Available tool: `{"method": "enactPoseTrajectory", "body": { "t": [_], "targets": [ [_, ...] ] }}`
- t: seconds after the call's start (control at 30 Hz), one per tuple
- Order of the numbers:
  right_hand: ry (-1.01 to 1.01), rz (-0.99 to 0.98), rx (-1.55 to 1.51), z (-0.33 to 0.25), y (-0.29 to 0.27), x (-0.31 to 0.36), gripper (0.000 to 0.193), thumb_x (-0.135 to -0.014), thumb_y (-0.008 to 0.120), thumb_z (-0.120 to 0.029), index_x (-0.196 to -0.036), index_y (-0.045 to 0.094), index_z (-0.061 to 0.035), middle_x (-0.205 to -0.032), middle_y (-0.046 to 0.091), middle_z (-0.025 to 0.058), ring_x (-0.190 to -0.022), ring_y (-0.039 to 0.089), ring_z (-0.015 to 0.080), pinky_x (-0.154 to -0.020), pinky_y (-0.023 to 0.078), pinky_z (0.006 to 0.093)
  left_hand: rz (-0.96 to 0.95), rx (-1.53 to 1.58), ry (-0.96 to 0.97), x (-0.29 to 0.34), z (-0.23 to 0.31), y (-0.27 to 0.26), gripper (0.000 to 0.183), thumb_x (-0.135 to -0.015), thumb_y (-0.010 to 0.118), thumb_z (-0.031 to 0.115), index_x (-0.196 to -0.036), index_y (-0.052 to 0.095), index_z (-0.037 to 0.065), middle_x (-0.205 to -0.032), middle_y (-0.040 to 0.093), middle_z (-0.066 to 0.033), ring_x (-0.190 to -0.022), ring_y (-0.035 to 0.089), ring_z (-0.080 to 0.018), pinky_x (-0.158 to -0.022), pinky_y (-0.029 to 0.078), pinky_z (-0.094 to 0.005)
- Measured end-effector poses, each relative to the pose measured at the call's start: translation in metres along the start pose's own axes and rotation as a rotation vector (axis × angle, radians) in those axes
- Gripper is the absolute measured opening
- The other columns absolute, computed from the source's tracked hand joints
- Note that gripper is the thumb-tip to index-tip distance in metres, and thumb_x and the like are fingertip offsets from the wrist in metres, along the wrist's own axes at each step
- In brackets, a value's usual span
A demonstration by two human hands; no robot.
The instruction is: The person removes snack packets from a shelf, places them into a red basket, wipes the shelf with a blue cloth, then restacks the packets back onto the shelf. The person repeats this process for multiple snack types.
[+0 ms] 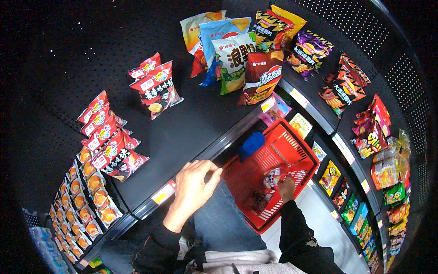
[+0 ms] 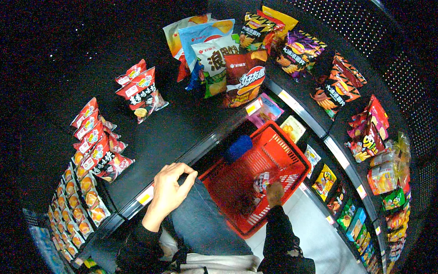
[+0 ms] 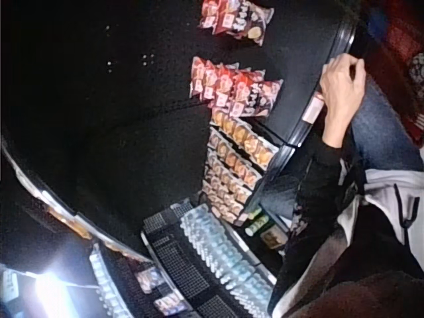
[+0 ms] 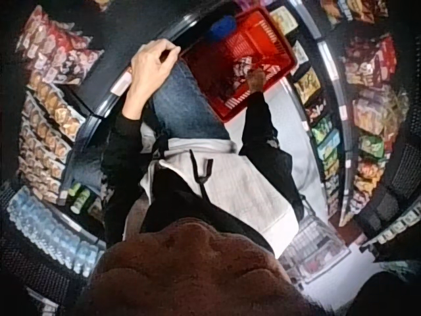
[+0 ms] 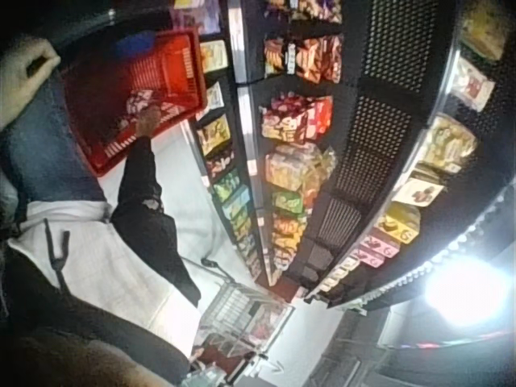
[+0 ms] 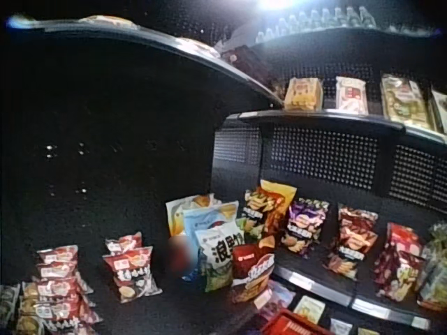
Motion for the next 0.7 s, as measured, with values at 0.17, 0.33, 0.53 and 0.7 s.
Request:
{"method": "enactPoseTrajectory", "body": {
  "t": [0.17, 0.33, 0.53, 0.7],
  "targets": [
    [-0.236, 0.236, -0.087, -0.029, -0.05, 0.002, 0.021, -0.084, 0.076, -0.021, -0.101, 0.075, -0.0079, -0.098, 0.077, 0.0185, -0.092, 0.073, 0.0433, -0.077, 0.06, 0.0537, 0.013, -0.015, 0.036, 0.0, 0.003, -0.003, 0.014, -0.093, 0.077, 0.018, -0.087, 0.073, 0.006, -0.085, 0.074, -0.0112, -0.083, 0.071, -0.0314, -0.079, 0.052, -0.042],
    [-0.579, 0.425, -0.188, -0.068, -0.139, 0.014, 0.014, -0.09, 0.069, -0.013, -0.101, 0.077, -0.0071, -0.101, 0.075, 0.0147, -0.102, 0.068, 0.039, -0.086, 0.057, 0.0486, -0.036, -0.013, 0.007, 0.001, 0.001, 0.0, 0.018, -0.095, 0.074, 0.021, -0.087, 0.072, 0.005, -0.086, 0.074, -0.0108, -0.086, 0.07, -0.0314, -0.082, 0.051, -0.0442],
    [-0.738, 0.413, -0.553, -0.124, -0.257, 0.034, 0.01, -0.095, 0.072, -0.006, -0.103, 0.069, -0.0033, -0.1, 0.068, 0.0141, -0.097, 0.064, 0.0336, -0.087, 0.052, 0.0426, -0.021, 0.006, 0.027, 0.002, -0.002, 0.0, 0.015, -0.096, 0.073, 0.022, -0.093, 0.073, 0.007, -0.09, 0.076, -0.0109, -0.087, 0.072, -0.032, -0.083, 0.053, -0.0441],
    [-0.829, 0.235, -0.884, -0.2, -0.327, 0.053, 0.005, -0.103, 0.068, -0.005, -0.105, 0.067, -0.0008, -0.1, 0.063, 0.0059, -0.095, 0.061, 0.0152, -0.083, 0.05, 0.0281, -0.005, 0.224, -0.103, 0.004, -0.016, -0.001, 0.032, -0.098, 0.073, 0.014, -0.127, 0.066, 0.004, -0.116, 0.076, -0.0145, -0.101, 0.076, -0.026, -0.09, 0.059, -0.0404]
  ]
}}
Point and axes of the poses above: each hand's wrist, its own x-axis away from the middle knuckle, its own y-axis out of the palm, z = x × y, the point moved 9 cm from there along -x, towards the middle knuckle
